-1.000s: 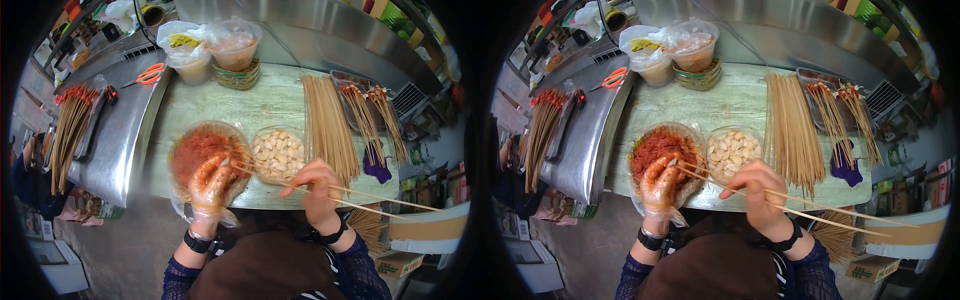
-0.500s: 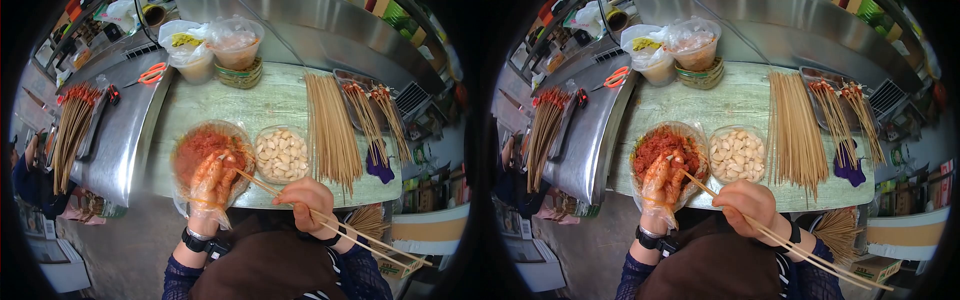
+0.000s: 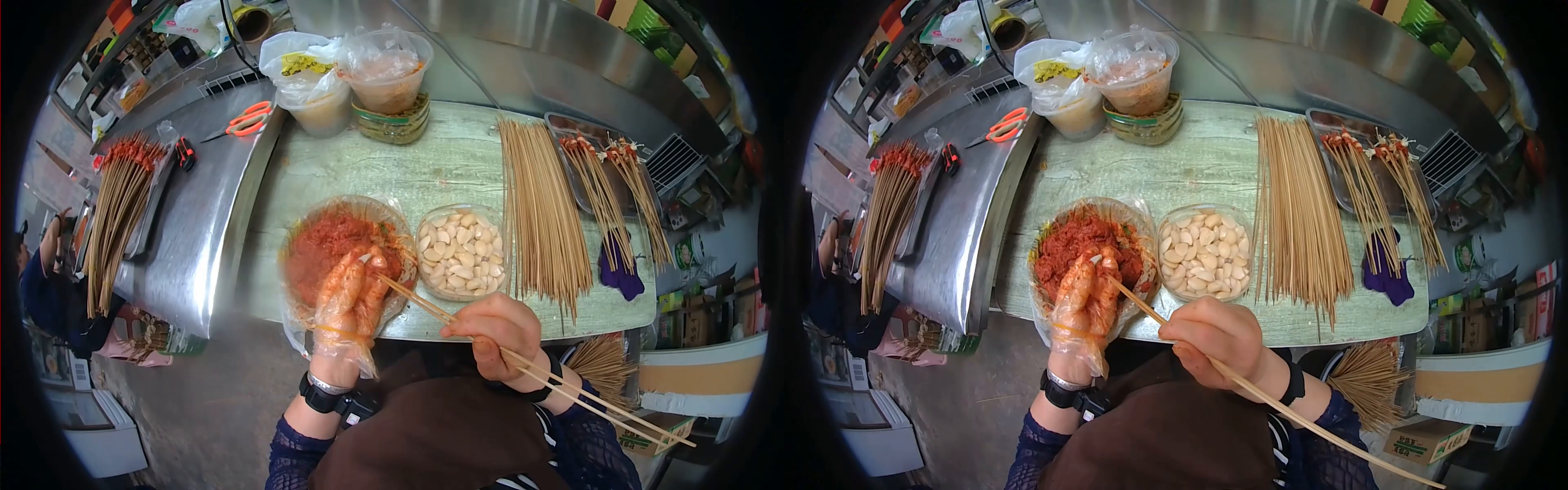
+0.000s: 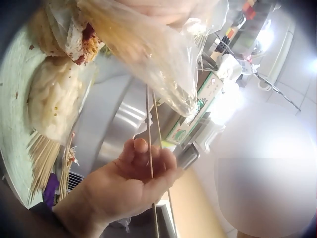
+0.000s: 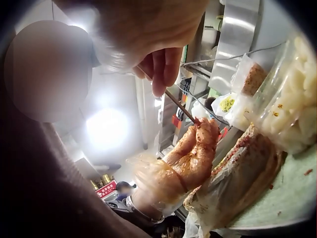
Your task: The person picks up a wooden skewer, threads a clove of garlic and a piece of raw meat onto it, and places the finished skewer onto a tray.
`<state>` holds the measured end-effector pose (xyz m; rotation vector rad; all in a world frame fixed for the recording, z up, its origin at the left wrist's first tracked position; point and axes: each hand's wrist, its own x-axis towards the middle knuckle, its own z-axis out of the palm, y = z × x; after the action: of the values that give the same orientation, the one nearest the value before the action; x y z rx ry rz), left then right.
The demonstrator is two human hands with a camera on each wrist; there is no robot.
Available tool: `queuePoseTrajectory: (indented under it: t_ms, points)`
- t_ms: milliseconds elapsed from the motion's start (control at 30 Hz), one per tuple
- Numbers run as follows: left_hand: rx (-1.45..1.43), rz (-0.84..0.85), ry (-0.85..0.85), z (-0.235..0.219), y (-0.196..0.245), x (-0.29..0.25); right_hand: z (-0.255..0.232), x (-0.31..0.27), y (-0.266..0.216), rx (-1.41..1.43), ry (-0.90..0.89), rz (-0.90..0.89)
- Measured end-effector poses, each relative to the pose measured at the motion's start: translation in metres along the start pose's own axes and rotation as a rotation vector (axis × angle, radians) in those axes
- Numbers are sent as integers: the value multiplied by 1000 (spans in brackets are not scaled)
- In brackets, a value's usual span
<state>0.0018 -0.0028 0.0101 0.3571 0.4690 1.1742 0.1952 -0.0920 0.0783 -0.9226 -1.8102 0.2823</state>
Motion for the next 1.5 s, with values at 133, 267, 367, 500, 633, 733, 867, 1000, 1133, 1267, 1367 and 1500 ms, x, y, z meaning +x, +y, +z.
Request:
queuePoseTrajectory:
  t_ms: [133,267,367,500,633,733,867,1000,1133,1267,1367,1500]
  points:
    - [-8,-11,8,2,-1,-2,4,1,3,15,11,-29]
    - [-14,-2,17,1,-3,-1,6,0,5,1,9,-40]
    - [-7,15,18,1,-4,-1,9,0,6,-8,2,-62]
    - [-14,21,13,0,-4,-1,14,2,5,-25,10,-71]
    - [13,62,4,3,-3,-2,15,3,8,1,-40,-109]
    - [12,77,15,3,-3,-2,19,5,9,9,-47,-122]
    - [41,97,43,4,-2,-3,25,4,19,24,-31,-166]
    - [149,191,48,0,-1,-1,36,5,25,21,-2,-171]
    - [313,307,80,0,4,-1,42,11,21,-22,-11,-99]
    - [358,339,71,-11,7,4,50,7,26,21,2,-100]
    - [406,313,50,-14,6,4,57,13,28,-15,23,-118]
    - [393,288,15,-6,6,1,67,21,34,-46,-3,-65]
